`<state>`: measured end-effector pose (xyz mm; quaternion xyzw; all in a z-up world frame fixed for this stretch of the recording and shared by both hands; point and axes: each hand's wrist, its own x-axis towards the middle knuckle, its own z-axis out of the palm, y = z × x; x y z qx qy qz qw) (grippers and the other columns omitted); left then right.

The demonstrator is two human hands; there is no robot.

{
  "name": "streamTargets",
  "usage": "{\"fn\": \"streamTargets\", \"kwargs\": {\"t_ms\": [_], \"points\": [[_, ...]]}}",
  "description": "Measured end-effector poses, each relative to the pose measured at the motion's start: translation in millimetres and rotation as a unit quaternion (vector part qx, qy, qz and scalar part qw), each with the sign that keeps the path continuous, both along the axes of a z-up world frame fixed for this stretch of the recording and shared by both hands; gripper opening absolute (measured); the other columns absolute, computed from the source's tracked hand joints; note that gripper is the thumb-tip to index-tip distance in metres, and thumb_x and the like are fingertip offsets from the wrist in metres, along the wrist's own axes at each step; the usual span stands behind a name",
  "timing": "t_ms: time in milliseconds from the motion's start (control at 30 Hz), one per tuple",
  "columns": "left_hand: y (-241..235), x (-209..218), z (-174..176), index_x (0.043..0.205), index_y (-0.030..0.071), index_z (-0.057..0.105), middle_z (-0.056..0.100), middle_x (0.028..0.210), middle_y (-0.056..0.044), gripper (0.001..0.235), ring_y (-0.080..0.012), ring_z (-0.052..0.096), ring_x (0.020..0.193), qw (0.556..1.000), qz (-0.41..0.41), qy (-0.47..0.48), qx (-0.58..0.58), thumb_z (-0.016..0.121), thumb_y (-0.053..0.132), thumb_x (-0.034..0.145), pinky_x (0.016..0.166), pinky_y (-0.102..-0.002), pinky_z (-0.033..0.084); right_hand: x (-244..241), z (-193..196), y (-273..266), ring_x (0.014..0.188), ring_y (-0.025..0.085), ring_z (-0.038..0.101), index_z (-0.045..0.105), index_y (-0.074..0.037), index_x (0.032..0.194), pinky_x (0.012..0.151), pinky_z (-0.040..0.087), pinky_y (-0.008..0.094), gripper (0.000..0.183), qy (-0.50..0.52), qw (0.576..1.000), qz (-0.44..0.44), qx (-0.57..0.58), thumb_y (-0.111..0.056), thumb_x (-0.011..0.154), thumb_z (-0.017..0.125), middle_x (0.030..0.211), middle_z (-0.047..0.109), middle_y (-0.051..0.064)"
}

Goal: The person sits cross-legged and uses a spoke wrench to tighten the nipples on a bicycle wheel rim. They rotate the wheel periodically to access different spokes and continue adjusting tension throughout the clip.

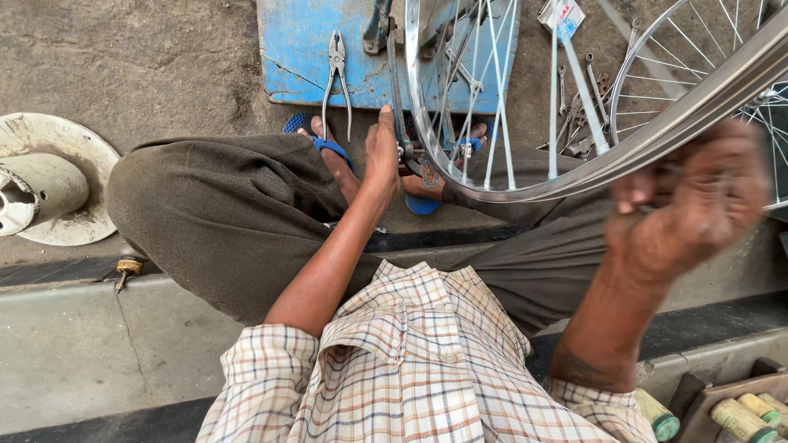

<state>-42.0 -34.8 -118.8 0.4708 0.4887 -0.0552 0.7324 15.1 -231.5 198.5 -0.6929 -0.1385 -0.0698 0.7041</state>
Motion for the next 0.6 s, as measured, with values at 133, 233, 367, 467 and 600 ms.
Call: {"fn": "streamTargets", "kwargs": {"t_ms": [133, 233, 367, 467, 600], "points": [[-14, 11, -13, 0.113, -0.013, 0.064, 0.058, 0.088, -0.012, 0.081, -0.0322, 0.068, 0.091, 1.0, -0.002, 0.017, -0.021, 0.041, 0.064, 0.102, 0.085, -0.053, 0.055, 6, 34, 9, 0.062, 0.018, 0.061, 0.056, 0.012, 0.134, 0.041, 0.038, 0.024, 0.05, -0.118, 0.961, 0.036, -0.248, -0.036, 0.124, 0.047, 0.091, 0.067, 0.022], [-14, 9, -6, 0.121, -0.006, 0.062, 0.06, 0.089, -0.017, 0.075, -0.0373, 0.069, 0.091, 1.0, -0.007, 0.01, -0.012, 0.039, 0.063, 0.099, 0.085, -0.057, 0.058, -25, -7, 26, 0.057, 0.009, 0.062, 0.059, 0.004, 0.131, 0.038, 0.04, 0.017, 0.05, -0.118, 0.945, -0.038, -0.304, -0.041, 0.117, 0.042, 0.085, 0.07, 0.011], [-10, 5, 2, 0.137, -0.001, 0.057, 0.062, 0.125, -0.023, 0.076, -0.0366, 0.057, 0.12, 0.991, -0.046, -0.03, 0.124, 0.035, 0.063, 0.102, 0.102, -0.051, 0.044, -83, -106, 37, 0.063, 0.014, 0.057, 0.067, -0.005, 0.127, 0.058, 0.051, 0.033, 0.031, -0.051, 0.922, 0.037, -0.383, -0.018, 0.112, 0.043, 0.098, 0.072, 0.01], [-12, 7, -1, 0.137, 0.0, 0.06, 0.065, 0.133, -0.027, 0.071, -0.0421, 0.06, 0.125, 0.987, -0.028, -0.04, 0.153, 0.037, 0.057, 0.103, 0.107, -0.05, 0.044, -106, -155, 25, 0.086, 0.038, 0.073, 0.067, -0.001, 0.127, 0.077, 0.059, 0.05, 0.036, 0.043, 0.778, 0.244, -0.577, -0.008, 0.092, 0.062, 0.106, 0.074, 0.02], [-17, -2, -10, 0.14, 0.003, 0.058, 0.064, 0.134, -0.025, 0.067, -0.0424, 0.059, 0.125, 0.989, -0.024, -0.038, 0.138, 0.039, 0.055, 0.101, 0.105, -0.05, 0.044, -119, -162, 7, 0.097, 0.038, 0.073, 0.072, -0.005, 0.113, 0.081, 0.059, 0.046, 0.021, 0.078, 0.823, 0.245, -0.507, -0.014, 0.094, 0.067, 0.109, 0.075, 0.016]]}}
